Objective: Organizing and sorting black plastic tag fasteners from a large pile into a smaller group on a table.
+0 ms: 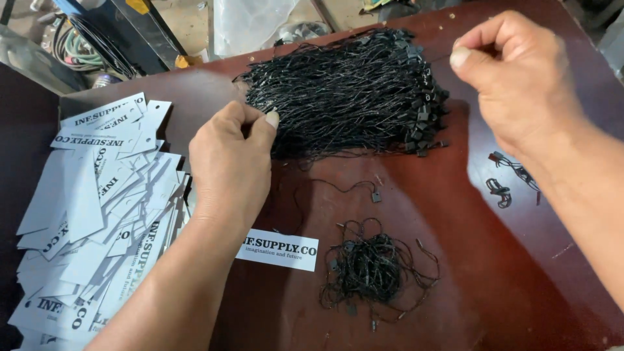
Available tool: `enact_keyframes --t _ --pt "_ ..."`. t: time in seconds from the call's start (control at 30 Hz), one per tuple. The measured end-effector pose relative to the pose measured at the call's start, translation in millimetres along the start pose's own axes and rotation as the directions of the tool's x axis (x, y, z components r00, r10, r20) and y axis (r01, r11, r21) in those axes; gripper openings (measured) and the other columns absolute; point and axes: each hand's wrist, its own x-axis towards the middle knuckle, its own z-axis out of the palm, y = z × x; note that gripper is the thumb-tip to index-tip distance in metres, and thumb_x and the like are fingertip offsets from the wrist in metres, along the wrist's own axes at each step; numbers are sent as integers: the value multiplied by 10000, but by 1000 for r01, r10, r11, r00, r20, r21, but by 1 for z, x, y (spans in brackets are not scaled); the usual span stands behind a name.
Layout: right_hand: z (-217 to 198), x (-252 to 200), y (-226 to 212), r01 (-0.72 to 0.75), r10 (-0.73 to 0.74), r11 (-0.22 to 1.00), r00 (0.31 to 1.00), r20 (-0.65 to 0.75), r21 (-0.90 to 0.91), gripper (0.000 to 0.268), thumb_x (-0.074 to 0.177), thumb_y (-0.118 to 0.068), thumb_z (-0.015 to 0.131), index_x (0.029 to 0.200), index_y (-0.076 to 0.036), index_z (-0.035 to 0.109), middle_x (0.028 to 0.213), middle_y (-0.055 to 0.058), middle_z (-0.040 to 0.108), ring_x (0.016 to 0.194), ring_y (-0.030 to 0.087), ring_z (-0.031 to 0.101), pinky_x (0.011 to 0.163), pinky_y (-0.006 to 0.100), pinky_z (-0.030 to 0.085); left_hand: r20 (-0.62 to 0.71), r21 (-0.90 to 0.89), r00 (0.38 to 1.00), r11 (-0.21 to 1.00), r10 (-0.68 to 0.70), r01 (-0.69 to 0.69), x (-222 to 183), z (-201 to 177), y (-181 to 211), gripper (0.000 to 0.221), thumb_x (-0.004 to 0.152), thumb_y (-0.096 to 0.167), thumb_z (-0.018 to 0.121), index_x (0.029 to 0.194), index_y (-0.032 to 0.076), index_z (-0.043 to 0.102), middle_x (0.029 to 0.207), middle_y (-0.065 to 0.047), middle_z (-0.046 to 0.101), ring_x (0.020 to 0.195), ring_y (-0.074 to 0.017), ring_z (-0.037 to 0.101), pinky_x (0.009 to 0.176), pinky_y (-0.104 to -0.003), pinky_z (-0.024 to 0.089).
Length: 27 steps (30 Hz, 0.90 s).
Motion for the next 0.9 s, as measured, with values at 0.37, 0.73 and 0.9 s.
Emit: enact_keyframes --t 0.37,0.73,0.9 --pt "14 -20 17 30 -25 996 998 -57 87 154 991 -19 740 994 -166 692 1167 0 681 968 59 598 866 195 528 -30 -24 999 999 36 -36 4 15 -8 138 950 273 675 837 204 714 902 62 674 848 -143 612 761 -347 468" --pt "16 -20 14 55 -54 998 998 -23 26 160 1012 -11 744 1026 -169 737 1123 -9 684 914 56 562 829 200 521 -52 -105 996 991 73 -78 2 12 -11 90 931 223 653 876 192 717 907 64 695 808 -118 619 753 -321 492" --pt "-14 -53 6 259 -260 966 963 -65 -28 220 1124 63 653 1310 -29 725 1323 111 683 1103 139 603 936 253 464 -178 -12 922 936 343 -351 -21 2 -23 210 941 164 619 1124 149 721 995 -41 621 808 -216 671 800 -385 499"
